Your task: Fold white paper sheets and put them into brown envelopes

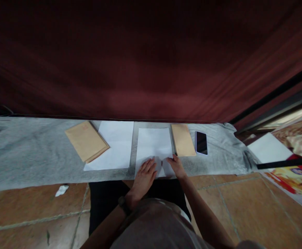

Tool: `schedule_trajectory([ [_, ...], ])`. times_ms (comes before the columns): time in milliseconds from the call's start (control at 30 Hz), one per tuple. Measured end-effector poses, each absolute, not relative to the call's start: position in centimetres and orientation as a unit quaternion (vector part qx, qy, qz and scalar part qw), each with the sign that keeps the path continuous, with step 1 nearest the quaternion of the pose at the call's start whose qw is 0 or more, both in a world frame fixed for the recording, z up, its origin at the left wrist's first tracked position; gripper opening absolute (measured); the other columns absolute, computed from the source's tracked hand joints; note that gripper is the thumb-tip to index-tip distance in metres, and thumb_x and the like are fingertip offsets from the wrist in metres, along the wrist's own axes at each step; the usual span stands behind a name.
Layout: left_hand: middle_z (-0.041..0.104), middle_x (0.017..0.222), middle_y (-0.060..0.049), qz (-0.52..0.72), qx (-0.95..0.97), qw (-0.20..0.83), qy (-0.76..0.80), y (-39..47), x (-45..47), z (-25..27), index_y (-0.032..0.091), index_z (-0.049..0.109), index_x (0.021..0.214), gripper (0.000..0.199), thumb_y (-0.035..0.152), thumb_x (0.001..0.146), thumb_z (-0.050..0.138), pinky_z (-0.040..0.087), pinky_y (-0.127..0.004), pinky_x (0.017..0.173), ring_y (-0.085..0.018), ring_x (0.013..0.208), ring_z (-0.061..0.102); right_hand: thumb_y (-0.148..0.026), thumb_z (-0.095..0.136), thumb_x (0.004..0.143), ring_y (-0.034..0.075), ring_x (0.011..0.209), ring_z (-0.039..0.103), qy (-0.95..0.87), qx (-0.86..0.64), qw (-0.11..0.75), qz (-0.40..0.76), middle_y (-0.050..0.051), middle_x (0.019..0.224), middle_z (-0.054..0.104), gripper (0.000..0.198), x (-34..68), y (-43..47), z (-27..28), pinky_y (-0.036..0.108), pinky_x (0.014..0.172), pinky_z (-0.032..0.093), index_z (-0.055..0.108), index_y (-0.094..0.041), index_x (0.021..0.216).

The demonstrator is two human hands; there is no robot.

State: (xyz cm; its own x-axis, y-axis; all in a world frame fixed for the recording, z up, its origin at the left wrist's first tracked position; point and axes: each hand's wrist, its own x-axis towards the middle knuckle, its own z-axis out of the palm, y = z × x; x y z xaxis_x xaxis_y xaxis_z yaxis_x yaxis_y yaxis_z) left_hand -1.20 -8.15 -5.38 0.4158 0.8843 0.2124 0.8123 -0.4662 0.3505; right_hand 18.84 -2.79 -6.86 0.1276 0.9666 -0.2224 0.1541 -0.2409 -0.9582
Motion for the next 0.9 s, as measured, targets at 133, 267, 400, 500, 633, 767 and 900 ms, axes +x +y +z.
schedule_trajectory([
  [133, 0.042, 0.159, -0.018, 0.157, 0.817, 0.061, 0.551, -6.4, -3.2, -6.4, 0.013, 0.050, 0.146, 0.050, 0.035, 0.101, 0.048, 0.036, -0.051, 0.120, -0.031, 0.150, 0.035, -0.035, 0.060, 0.079, 0.026, 0.087, 0.069, -0.474, -0.662, 0.402, 0.419, 0.008, 0.092, 0.073, 0.037, 18.9, -2.7, -7.1, 0.038, 0.079, 0.055, 0.068, -0.018, 0.111],
  [267, 0.039, 0.160, -0.020, 0.138, 0.807, 0.047, 0.572, -5.7, -2.9, -6.9, 0.010, 0.045, 0.150, 0.057, 0.040, 0.101, 0.044, 0.029, -0.053, 0.123, -0.032, 0.152, 0.029, -0.029, 0.049, 0.093, 0.033, 0.125, 0.058, -0.609, -0.692, 0.333, 0.198, 0.020, 0.134, 0.062, 0.056, 18.2, -3.3, -6.6, 0.050, 0.103, 0.048, 0.047, -0.014, 0.147],
  [400, 0.033, 0.164, -0.016, 0.138, 0.816, 0.048, 0.560, -4.2, -1.3, -6.5, 0.009, 0.033, 0.156, 0.058, 0.027, 0.102, 0.036, 0.023, -0.050, 0.126, -0.026, 0.155, 0.022, -0.029, 0.039, 0.103, 0.029, 0.147, 0.037, -0.749, -0.602, 0.257, 0.101, 0.016, 0.157, 0.043, 0.052, 16.4, -2.7, -6.4, 0.051, 0.117, 0.036, 0.041, -0.016, 0.153],
  [500, 0.034, 0.163, -0.016, 0.123, 0.819, 0.060, 0.557, -2.2, -0.5, -6.6, 0.007, 0.032, 0.156, 0.058, 0.019, 0.099, 0.032, 0.023, -0.050, 0.126, -0.026, 0.155, 0.023, -0.031, 0.037, 0.105, 0.026, 0.149, 0.035, -0.789, -0.571, 0.205, 0.094, 0.011, 0.160, 0.041, 0.050, 14.8, -1.5, -7.1, 0.049, 0.120, 0.032, 0.042, -0.020, 0.154],
  [633, 0.033, 0.163, -0.018, 0.126, 0.802, 0.063, 0.581, -0.7, -0.7, -7.4, 0.006, 0.033, 0.156, 0.059, 0.024, 0.099, 0.035, 0.023, -0.050, 0.125, -0.028, 0.154, 0.024, -0.037, 0.042, 0.105, 0.028, 0.150, 0.033, -0.784, -0.592, 0.176, 0.063, 0.012, 0.162, 0.037, 0.052, 14.4, -0.7, -8.4, 0.051, 0.121, 0.029, 0.042, -0.019, 0.154],
  [767, 0.034, 0.162, -0.023, 0.164, 0.758, 0.065, 0.628, -1.4, -1.4, -8.2, 0.002, 0.034, 0.154, 0.060, 0.028, 0.100, 0.035, 0.023, -0.051, 0.125, -0.030, 0.155, 0.023, -0.039, 0.043, 0.105, 0.030, 0.151, 0.032, -0.775, -0.607, 0.176, 0.034, 0.015, 0.163, 0.033, 0.057, 15.2, -0.9, -8.9, 0.050, 0.121, 0.028, 0.038, -0.016, 0.156],
  [900, 0.033, 0.161, -0.025, 0.234, 0.694, 0.101, 0.673, -1.8, -2.2, -8.7, 0.002, 0.036, 0.152, 0.061, 0.026, 0.096, 0.043, 0.028, -0.054, 0.123, -0.033, 0.153, 0.026, -0.040, 0.043, 0.105, 0.030, 0.150, 0.033, -0.772, -0.611, 0.174, 0.016, 0.015, 0.163, 0.033, 0.057, 15.2, -1.1, -8.9, 0.050, 0.121, 0.028, 0.037, -0.016, 0.157],
])
